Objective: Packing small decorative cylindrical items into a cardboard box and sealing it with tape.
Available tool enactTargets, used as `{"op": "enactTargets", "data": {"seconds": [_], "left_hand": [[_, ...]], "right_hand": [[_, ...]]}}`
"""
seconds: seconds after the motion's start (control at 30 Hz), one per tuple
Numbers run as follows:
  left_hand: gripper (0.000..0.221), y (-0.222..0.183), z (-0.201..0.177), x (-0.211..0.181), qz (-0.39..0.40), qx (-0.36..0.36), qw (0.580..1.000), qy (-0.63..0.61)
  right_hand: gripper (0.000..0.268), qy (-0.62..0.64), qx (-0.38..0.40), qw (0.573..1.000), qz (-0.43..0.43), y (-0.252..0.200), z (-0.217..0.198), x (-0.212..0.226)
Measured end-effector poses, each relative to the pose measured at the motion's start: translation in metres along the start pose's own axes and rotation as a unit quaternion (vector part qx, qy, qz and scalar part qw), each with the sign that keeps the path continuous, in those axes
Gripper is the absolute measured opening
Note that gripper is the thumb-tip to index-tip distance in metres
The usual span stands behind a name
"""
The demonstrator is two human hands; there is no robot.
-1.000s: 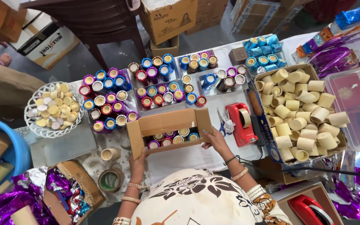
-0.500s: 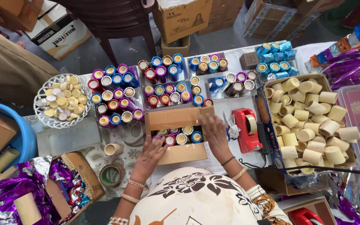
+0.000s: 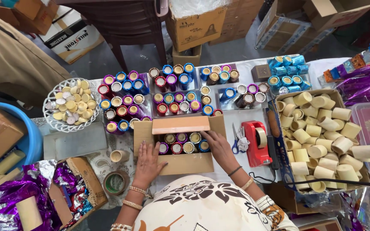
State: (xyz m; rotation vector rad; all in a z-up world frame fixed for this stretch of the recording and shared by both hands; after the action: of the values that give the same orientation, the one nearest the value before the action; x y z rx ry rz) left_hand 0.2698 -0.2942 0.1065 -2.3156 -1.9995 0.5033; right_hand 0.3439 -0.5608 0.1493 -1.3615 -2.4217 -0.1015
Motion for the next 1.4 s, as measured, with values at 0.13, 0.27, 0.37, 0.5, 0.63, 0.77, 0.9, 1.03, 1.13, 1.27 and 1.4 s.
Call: {"op": "enactTargets", "data": {"seconds": [0.13,0.27,0.37,0.5,0.63,0.77,0.9,1.03,1.13,1.27,1.4], "left_hand": [[0.087,0.007,0.027,-0.001,0.01,0.033,0.999,-0.034],[0.09,0.025,0.029,-0.011,0.014,-0.006,0.998,-0.067],[0.098,0.044,0.017,-0.021,0.006,-0.007,0.996,-0.088],[0.096,0.057,0.006,-0.036,0.024,0.009,0.999,-0.045],[0.075,0.051,-0.003,-0.032,0.022,-0.089,0.993,-0.076],[0.071,0.035,-0.001,-0.033,0.016,-0.149,0.985,-0.09],[0.069,0.023,0.012,-0.033,0.054,-0.199,0.975,-0.084],[0.062,0.021,0.029,-0.03,0.063,-0.218,0.971,-0.078],[0.064,0.024,0.033,-0.025,0.043,-0.212,0.972,-0.09],[0.061,0.026,0.043,-0.021,0.027,-0.196,0.974,-0.114],[0.063,0.025,0.044,-0.022,0.035,-0.203,0.973,-0.108]], "right_hand": [[0.068,0.154,-0.074,0.985,0.012,0.01,-0.017,-0.004],[0.08,0.211,-0.135,0.968,-0.013,0.037,-0.008,-0.008],[0.079,0.294,-0.193,0.936,-0.012,0.061,-0.005,-0.013],[0.061,0.279,-0.177,0.944,0.021,0.076,0.003,-0.02],[0.054,0.209,-0.103,0.972,0.015,0.073,0.014,-0.022],[0.073,0.138,-0.044,0.988,-0.048,0.061,0.026,-0.025],[0.09,0.07,-0.023,0.994,-0.086,0.058,0.025,-0.023],[0.087,0.045,0.04,0.995,-0.081,0.059,0.019,-0.024],[0.076,0.055,0.035,0.993,-0.096,0.059,0.012,-0.026],[0.065,0.072,0.03,0.989,-0.124,0.061,0.011,-0.029],[0.041,0.171,-0.045,0.983,-0.054,0.081,0.028,-0.057]]}}
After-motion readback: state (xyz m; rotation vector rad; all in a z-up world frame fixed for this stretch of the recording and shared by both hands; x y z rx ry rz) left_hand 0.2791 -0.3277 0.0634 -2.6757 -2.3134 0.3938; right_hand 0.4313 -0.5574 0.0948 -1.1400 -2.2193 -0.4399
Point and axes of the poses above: each hand's wrist, its own y-axis towards the middle knuckle, its own z-axis out of the palm, x = y × z, the point moved 6 cm from there along y, towards the middle knuckle, and after that the axes turned 10 degrees about x, right-handed, at the moved point
